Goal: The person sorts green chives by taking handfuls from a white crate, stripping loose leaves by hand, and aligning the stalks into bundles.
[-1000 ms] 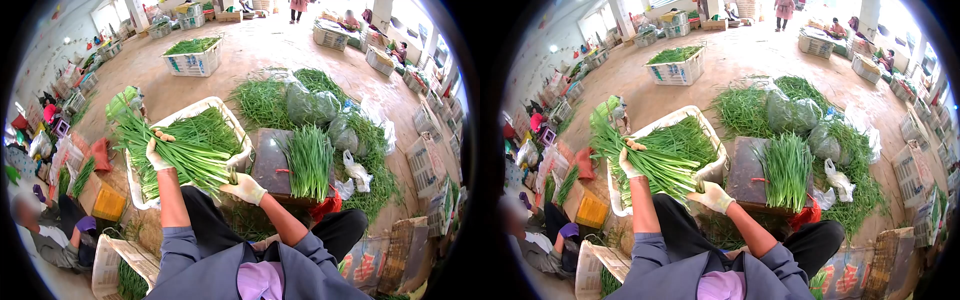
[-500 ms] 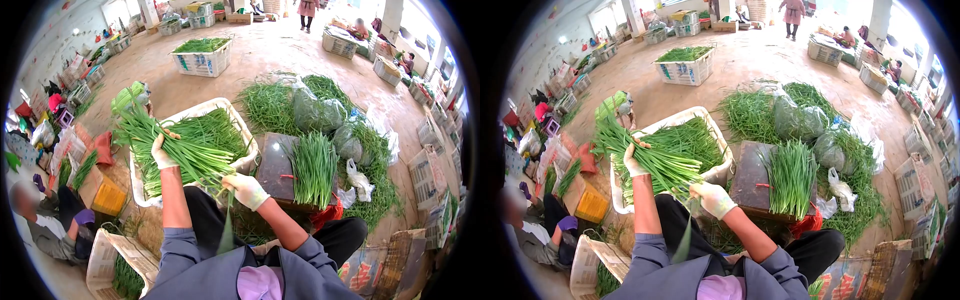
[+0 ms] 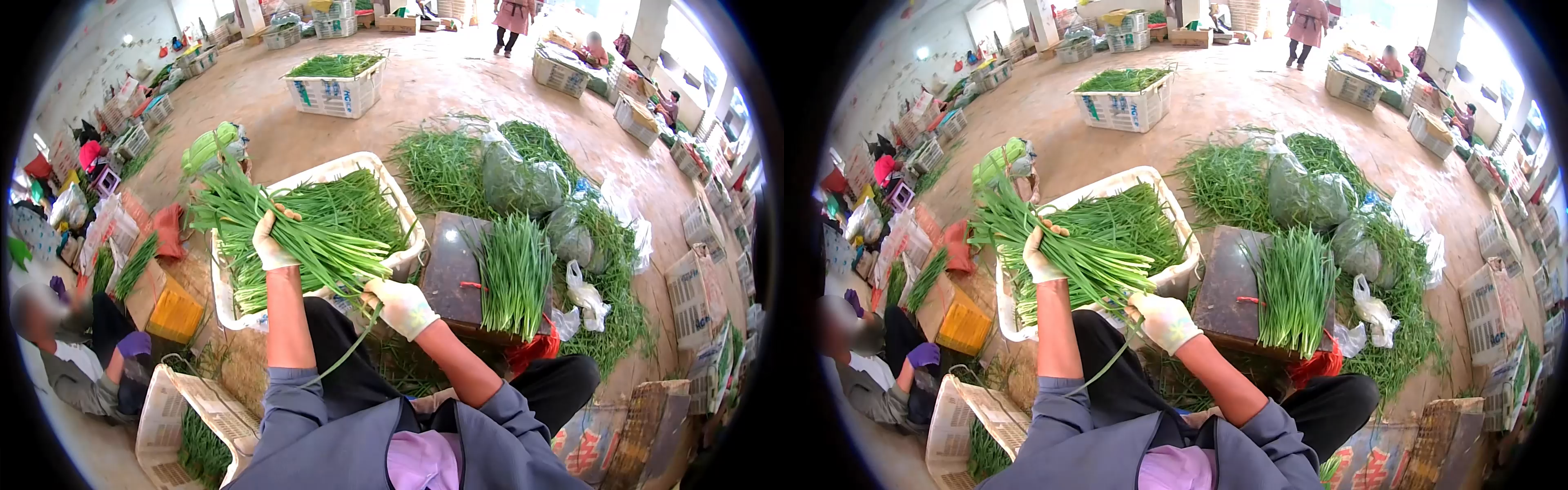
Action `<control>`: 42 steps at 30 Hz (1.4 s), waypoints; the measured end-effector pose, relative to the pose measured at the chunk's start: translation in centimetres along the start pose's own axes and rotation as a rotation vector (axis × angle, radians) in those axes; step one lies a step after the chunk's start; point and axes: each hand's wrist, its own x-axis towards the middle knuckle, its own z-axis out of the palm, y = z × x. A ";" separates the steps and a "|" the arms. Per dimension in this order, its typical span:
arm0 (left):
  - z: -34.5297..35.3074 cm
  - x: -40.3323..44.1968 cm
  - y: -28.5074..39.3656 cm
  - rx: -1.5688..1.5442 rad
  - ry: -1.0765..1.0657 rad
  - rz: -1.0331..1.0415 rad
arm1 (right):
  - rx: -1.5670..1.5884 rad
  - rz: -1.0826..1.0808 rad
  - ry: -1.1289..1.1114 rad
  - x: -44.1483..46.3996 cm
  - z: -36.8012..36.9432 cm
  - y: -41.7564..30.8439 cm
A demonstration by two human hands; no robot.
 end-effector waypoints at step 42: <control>2.8 -1.7 -3.2 0.134 0.496 -0.159 | -0.028 0.123 0.259 0.1 -8.1 -1.6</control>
